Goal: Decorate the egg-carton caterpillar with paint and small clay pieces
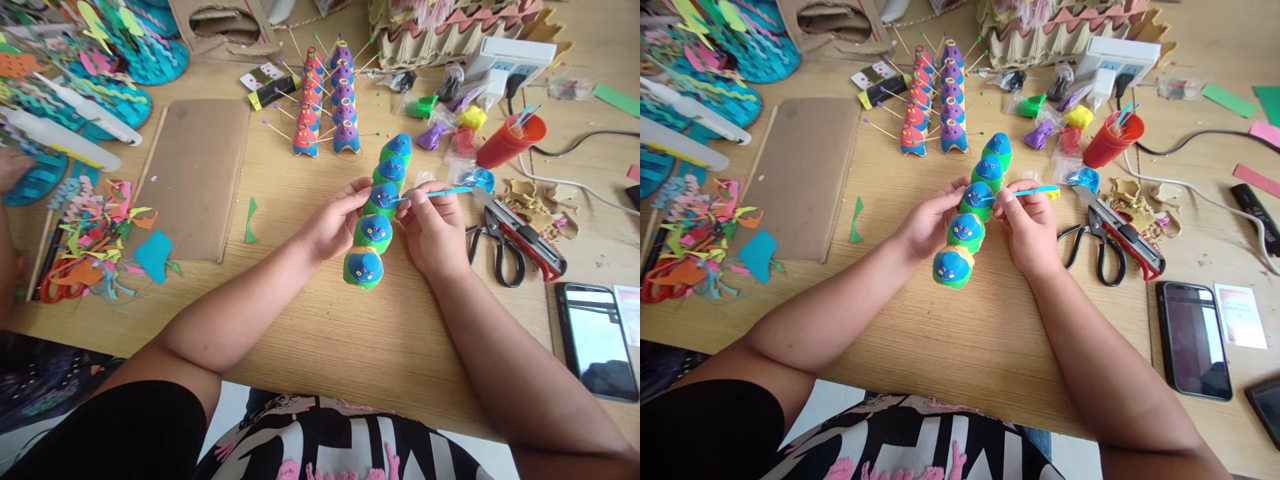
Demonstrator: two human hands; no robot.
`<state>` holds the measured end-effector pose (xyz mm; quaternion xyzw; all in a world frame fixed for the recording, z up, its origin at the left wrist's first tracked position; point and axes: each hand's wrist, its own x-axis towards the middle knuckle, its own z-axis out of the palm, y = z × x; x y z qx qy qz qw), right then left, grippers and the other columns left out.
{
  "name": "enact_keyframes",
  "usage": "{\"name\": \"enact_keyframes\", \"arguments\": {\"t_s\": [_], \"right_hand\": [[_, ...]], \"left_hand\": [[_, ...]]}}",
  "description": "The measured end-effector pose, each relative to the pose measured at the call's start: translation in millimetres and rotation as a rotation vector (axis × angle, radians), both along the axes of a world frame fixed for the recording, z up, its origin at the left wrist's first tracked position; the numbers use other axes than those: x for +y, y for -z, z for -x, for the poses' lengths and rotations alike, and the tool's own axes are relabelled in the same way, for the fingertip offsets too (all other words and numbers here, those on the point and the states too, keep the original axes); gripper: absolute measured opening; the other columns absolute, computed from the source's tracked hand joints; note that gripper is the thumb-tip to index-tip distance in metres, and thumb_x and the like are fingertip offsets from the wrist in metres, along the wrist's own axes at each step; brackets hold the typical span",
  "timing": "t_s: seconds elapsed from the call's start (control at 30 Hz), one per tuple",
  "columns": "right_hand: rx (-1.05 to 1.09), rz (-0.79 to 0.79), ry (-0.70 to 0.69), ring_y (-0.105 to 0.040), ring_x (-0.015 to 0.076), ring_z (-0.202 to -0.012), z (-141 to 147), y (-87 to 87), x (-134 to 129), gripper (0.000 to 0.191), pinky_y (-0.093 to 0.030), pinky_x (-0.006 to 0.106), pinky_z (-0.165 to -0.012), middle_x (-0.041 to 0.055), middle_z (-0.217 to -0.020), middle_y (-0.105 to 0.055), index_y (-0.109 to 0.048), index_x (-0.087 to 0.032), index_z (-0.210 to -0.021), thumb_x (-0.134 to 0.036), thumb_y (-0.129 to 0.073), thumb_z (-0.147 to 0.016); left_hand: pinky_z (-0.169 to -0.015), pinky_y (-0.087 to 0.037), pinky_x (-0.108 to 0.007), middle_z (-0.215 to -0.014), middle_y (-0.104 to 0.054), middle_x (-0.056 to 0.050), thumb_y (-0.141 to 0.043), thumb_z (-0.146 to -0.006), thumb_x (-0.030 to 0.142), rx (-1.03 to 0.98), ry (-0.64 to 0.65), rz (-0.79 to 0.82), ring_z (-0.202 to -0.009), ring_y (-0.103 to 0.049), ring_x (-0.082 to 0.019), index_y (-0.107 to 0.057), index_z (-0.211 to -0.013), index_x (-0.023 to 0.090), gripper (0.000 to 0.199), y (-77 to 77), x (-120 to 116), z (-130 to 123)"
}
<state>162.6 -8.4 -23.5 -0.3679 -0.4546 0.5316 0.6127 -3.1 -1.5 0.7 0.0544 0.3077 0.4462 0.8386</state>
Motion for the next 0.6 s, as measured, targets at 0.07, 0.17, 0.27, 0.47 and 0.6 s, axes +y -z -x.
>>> {"name": "enact_keyframes", "arguments": {"t_s": [0.07,0.17,0.27,0.47,0.6], "right_hand": [[-0.002,-0.004,-0.002,-0.059,0.0108,-0.067,0.0,0.0,0.0,0.037,-0.054,0.027,-0.064,-0.0054,-0.072,-0.055,-0.058,-0.028,-0.086,-0.054,-0.084,-0.084],[-0.001,-0.003,-0.007,-0.059,0.0109,-0.067,0.0,-1.1,-0.7,0.036,-0.053,0.027,-0.065,-0.0053,-0.073,-0.055,-0.058,-0.028,-0.086,-0.054,-0.084,-0.084],[0.010,0.002,-0.014,-0.059,0.0108,-0.068,0.1,-2.6,-1.6,0.037,-0.054,0.027,-0.066,-0.0053,-0.073,-0.057,-0.059,-0.027,-0.086,-0.054,-0.084,-0.084],[0.002,0.017,0.003,-0.059,0.0114,-0.069,-0.5,0.0,-1.2,0.037,-0.054,0.027,-0.066,-0.0051,-0.074,-0.058,-0.059,-0.028,-0.086,-0.055,-0.084,-0.083],[-0.001,0.013,0.008,-0.059,0.0110,-0.069,-0.5,0.9,-0.7,0.036,-0.054,0.027,-0.066,-0.0053,-0.075,-0.058,-0.059,-0.028,-0.087,-0.053,-0.084,-0.084]], "left_hand": [[-0.079,-0.060,-0.030,-0.091,-0.084,-0.001,-0.050,-0.106,0.035,0.006,-0.005,0.002,-0.084,-0.081,-0.020,-0.063,-0.139,0.030,0.036,-0.1,0.1,-0.1],[-0.077,-0.060,-0.028,-0.089,-0.083,-0.001,-0.048,-0.106,0.032,0.011,-0.007,0.001,-0.081,-0.081,-0.018,-0.062,-0.140,0.029,0.037,-1.6,0.0,-0.4],[-0.075,-0.059,-0.027,-0.088,-0.083,0.000,-0.047,-0.106,0.027,0.020,-0.002,-0.005,-0.078,-0.080,-0.017,-0.062,-0.140,0.029,0.037,-3.6,-0.5,-0.5],[-0.078,-0.059,-0.028,-0.092,-0.084,-0.001,-0.050,-0.106,0.033,0.036,-0.004,0.012,-0.084,-0.080,-0.018,-0.064,-0.140,0.031,0.036,-4.2,-0.5,-0.2],[-0.077,-0.058,-0.026,-0.092,-0.083,-0.001,-0.049,-0.107,0.029,0.042,-0.005,-0.010,-0.081,-0.079,-0.016,-0.064,-0.139,0.029,0.036,-4.0,-0.2,-0.3]]}}
